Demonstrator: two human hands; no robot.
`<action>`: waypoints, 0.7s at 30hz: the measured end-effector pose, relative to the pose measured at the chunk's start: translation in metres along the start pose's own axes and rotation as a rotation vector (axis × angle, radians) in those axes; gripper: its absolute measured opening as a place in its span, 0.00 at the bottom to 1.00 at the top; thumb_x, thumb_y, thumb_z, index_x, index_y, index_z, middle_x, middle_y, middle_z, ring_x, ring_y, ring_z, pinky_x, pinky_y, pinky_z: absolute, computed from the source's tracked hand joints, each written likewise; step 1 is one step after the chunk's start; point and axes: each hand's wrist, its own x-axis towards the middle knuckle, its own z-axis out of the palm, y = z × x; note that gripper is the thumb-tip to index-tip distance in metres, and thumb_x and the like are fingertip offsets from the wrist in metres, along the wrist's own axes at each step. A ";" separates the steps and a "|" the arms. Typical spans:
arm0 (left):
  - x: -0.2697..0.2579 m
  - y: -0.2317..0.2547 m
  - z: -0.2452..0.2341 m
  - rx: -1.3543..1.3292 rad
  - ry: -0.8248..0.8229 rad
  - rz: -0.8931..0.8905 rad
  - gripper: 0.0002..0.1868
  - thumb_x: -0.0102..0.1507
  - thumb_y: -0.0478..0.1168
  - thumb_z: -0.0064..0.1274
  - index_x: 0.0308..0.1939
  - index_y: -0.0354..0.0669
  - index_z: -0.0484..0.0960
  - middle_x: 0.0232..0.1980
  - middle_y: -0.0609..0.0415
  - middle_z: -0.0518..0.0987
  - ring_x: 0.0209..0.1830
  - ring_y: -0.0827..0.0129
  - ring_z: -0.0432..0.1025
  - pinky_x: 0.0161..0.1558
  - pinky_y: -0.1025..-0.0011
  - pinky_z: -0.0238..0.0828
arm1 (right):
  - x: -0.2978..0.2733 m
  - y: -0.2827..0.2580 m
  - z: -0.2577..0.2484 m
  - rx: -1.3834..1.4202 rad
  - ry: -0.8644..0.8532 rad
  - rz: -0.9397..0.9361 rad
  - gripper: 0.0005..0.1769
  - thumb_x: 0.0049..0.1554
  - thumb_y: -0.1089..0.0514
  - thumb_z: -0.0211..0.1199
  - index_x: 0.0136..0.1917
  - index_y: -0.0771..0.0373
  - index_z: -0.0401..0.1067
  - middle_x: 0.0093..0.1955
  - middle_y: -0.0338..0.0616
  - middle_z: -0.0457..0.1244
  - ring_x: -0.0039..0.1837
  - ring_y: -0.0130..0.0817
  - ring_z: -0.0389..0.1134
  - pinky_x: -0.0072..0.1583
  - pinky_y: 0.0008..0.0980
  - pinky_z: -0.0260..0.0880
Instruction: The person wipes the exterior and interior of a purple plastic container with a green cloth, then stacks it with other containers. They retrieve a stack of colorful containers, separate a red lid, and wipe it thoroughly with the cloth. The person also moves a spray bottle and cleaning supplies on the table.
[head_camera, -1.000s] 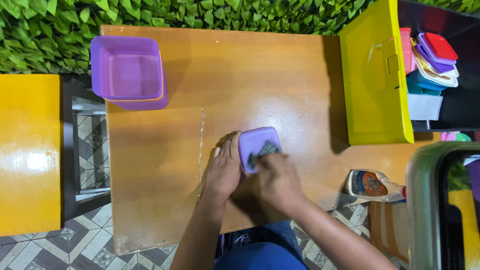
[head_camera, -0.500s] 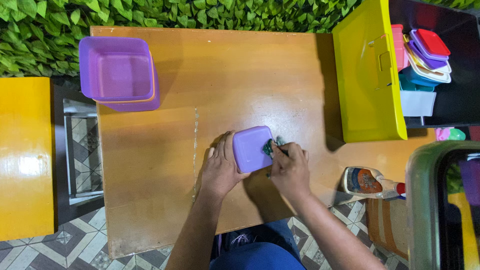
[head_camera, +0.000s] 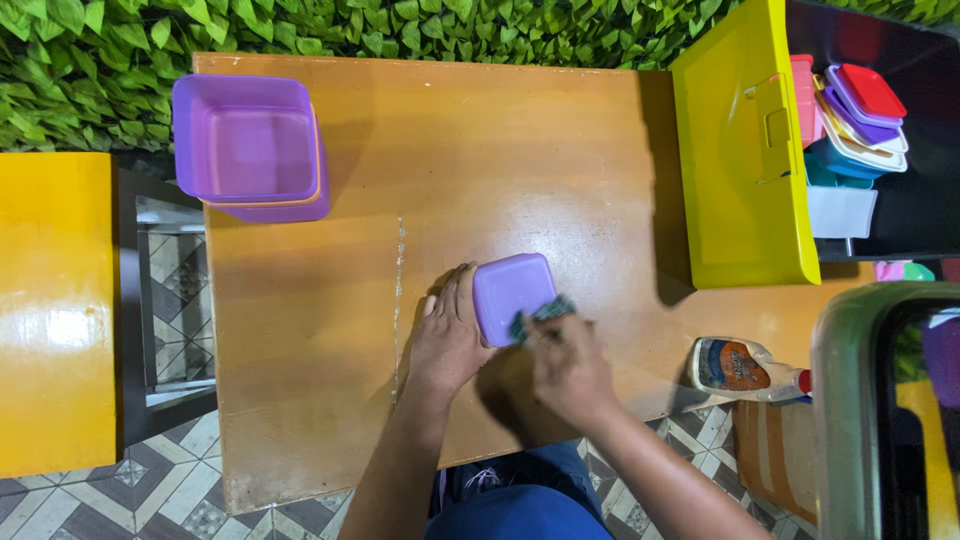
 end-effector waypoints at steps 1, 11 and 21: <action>0.000 -0.001 0.000 -0.012 0.000 0.000 0.54 0.57 0.55 0.63 0.74 0.35 0.47 0.74 0.36 0.61 0.76 0.51 0.58 0.72 0.53 0.53 | 0.005 0.005 0.001 -0.025 0.023 0.104 0.18 0.49 0.69 0.63 0.54 0.64 0.80 0.47 0.47 0.63 0.51 0.45 0.64 0.53 0.40 0.62; -0.004 -0.014 0.014 0.061 -0.083 -0.038 0.44 0.63 0.41 0.52 0.78 0.37 0.44 0.79 0.40 0.56 0.80 0.54 0.50 0.75 0.56 0.43 | 0.054 -0.023 0.032 0.140 0.046 0.180 0.12 0.55 0.69 0.61 0.54 0.69 0.77 0.49 0.49 0.64 0.53 0.49 0.65 0.55 0.46 0.63; -0.005 -0.004 0.009 0.007 0.094 0.028 0.51 0.56 0.52 0.64 0.74 0.39 0.50 0.74 0.40 0.63 0.76 0.52 0.59 0.72 0.53 0.54 | 0.023 -0.002 0.007 -0.053 0.087 0.138 0.19 0.52 0.68 0.64 0.58 0.64 0.80 0.45 0.48 0.63 0.49 0.44 0.65 0.53 0.43 0.62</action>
